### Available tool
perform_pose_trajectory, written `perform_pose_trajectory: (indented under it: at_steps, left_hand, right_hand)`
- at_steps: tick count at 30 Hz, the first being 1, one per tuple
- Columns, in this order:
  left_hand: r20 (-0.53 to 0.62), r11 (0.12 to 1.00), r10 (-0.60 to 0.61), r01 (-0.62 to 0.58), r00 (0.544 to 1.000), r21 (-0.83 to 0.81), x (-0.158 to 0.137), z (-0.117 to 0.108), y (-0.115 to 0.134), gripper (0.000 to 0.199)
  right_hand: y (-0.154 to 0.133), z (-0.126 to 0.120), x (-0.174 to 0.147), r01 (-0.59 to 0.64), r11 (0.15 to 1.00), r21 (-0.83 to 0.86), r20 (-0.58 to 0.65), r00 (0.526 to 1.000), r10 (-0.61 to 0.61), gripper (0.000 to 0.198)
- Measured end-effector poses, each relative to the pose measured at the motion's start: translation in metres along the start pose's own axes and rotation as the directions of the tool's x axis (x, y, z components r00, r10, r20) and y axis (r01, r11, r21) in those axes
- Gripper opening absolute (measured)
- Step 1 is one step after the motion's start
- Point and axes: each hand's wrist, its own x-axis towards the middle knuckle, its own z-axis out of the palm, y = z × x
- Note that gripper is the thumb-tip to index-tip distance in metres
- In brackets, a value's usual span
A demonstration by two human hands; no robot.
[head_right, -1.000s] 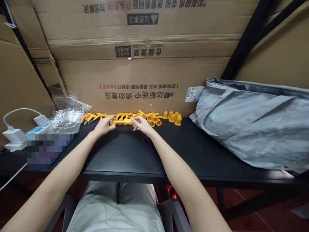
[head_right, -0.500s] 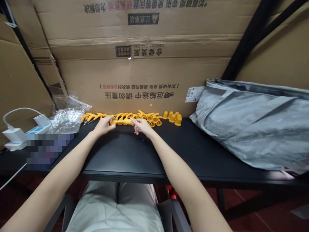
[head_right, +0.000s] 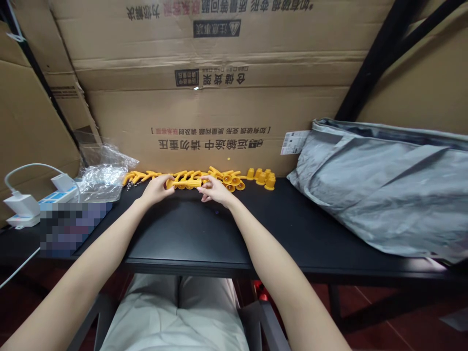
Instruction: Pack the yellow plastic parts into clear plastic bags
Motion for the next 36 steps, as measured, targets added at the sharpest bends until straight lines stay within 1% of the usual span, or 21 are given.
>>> perform_pose_trajectory:
  at_steps: [3, 4, 8, 10, 12, 13, 15, 17, 18, 19, 21, 22, 26, 28, 30, 31, 33, 34, 36]
  left_hand:
    - [-0.013, 1.000, 0.018, -0.018, 1.000, -0.008, 0.000, 0.001, 0.001, 0.027]
    - [-0.013, 0.999, 0.030, -0.030, 0.999, -0.011, 0.000, 0.001, 0.001, 0.026]
    - [-0.016, 0.998, 0.066, -0.067, 0.998, -0.023, 0.001, 0.002, 0.004, 0.027]
    - [-0.019, 0.997, 0.066, -0.066, 0.998, -0.027, 0.001, 0.003, 0.005, 0.026]
    - [-0.016, 0.998, 0.050, -0.050, 0.999, -0.029, 0.001, 0.003, 0.004, 0.026]
    - [-0.015, 0.999, 0.038, -0.039, 0.999, -0.028, 0.001, 0.002, 0.004, 0.026]
    - [-0.013, 1.000, 0.019, -0.019, 1.000, -0.025, 0.001, 0.002, 0.003, 0.026]
    - [-0.014, 1.000, 0.012, -0.013, 1.000, -0.022, 0.001, 0.001, 0.003, 0.027]
    - [-0.016, 1.000, 0.014, -0.014, 1.000, -0.023, 0.001, 0.001, 0.003, 0.027]
    - [-0.018, 1.000, 0.019, -0.020, 1.000, -0.024, 0.000, 0.000, 0.004, 0.027]
    - [-0.027, 0.999, 0.038, -0.039, 0.999, -0.030, 0.000, 0.000, 0.005, 0.026]
    - [-0.031, 0.998, 0.051, -0.052, 0.998, -0.034, 0.000, 0.000, 0.005, 0.026]
    - [-0.039, 0.996, 0.078, -0.080, 0.996, -0.048, 0.000, 0.002, 0.008, 0.028]
    - [-0.033, 0.997, 0.065, -0.067, 0.997, -0.050, 0.000, 0.002, 0.009, 0.027]
    - [-0.025, 0.998, 0.048, -0.049, 0.999, -0.049, 0.001, 0.001, 0.009, 0.027]
    - [-0.020, 0.998, 0.043, -0.044, 0.999, -0.047, 0.001, 0.001, 0.008, 0.027]
    - [-0.015, 0.999, 0.037, -0.037, 0.999, -0.040, 0.001, 0.000, 0.007, 0.026]
    - [-0.015, 0.999, 0.033, -0.033, 0.999, -0.035, 0.001, 0.000, 0.007, 0.026]
    - [-0.020, 0.999, 0.018, -0.019, 1.000, -0.027, 0.001, 0.000, 0.006, 0.026]
  right_hand:
    - [0.001, 0.002, 0.000, 0.008, 1.000, 0.013, -0.018, 1.000, -0.008, 0.032]
    - [0.000, 0.003, 0.000, 0.000, 1.000, 0.017, -0.028, 1.000, 0.001, 0.031]
    - [-0.005, 0.007, 0.000, -0.087, 0.996, -0.011, -0.095, 0.992, 0.085, 0.049]
    - [-0.007, 0.006, 0.001, -0.128, 0.991, -0.034, -0.118, 0.985, 0.124, 0.054]
    - [-0.008, 0.004, 0.000, -0.148, 0.989, -0.029, -0.113, 0.983, 0.144, 0.053]
    - [-0.008, 0.002, 0.000, -0.136, 0.990, -0.022, -0.094, 0.987, 0.133, 0.049]
    - [-0.007, -0.001, -0.001, -0.061, 0.998, -0.010, -0.042, 0.997, 0.061, 0.042]
    - [-0.006, -0.003, -0.001, 0.034, 0.999, -0.006, -0.010, 0.999, -0.034, 0.048]
    - [-0.005, -0.003, -0.001, 0.060, 0.998, -0.008, -0.012, 0.998, -0.060, 0.048]
    - [-0.004, -0.003, -0.001, 0.068, 0.998, -0.008, -0.018, 0.998, -0.068, 0.043]
    - [-0.004, -0.001, 0.000, 0.046, 0.999, -0.003, -0.029, 0.999, -0.046, 0.031]
    - [-0.004, 0.000, 0.000, 0.024, 1.000, 0.001, -0.036, 0.999, -0.024, 0.029]
    - [-0.007, 0.006, 0.001, -0.074, 0.997, 0.004, -0.089, 0.993, 0.074, 0.044]
    - [-0.008, 0.007, 0.002, -0.110, 0.994, -0.003, -0.108, 0.988, 0.109, 0.047]
    - [-0.008, 0.006, 0.002, -0.121, 0.993, -0.013, -0.112, 0.987, 0.119, 0.047]
    - [-0.008, 0.004, 0.001, -0.112, 0.994, -0.019, -0.109, 0.988, 0.109, 0.045]
    - [-0.007, 0.001, 0.000, -0.056, 0.998, -0.030, -0.085, 0.995, 0.053, 0.040]
    - [-0.006, -0.001, 0.000, -0.016, 0.999, -0.033, -0.064, 0.998, 0.014, 0.042]
    - [-0.005, -0.004, -0.002, 0.056, 0.998, -0.039, -0.016, 0.998, -0.057, 0.052]
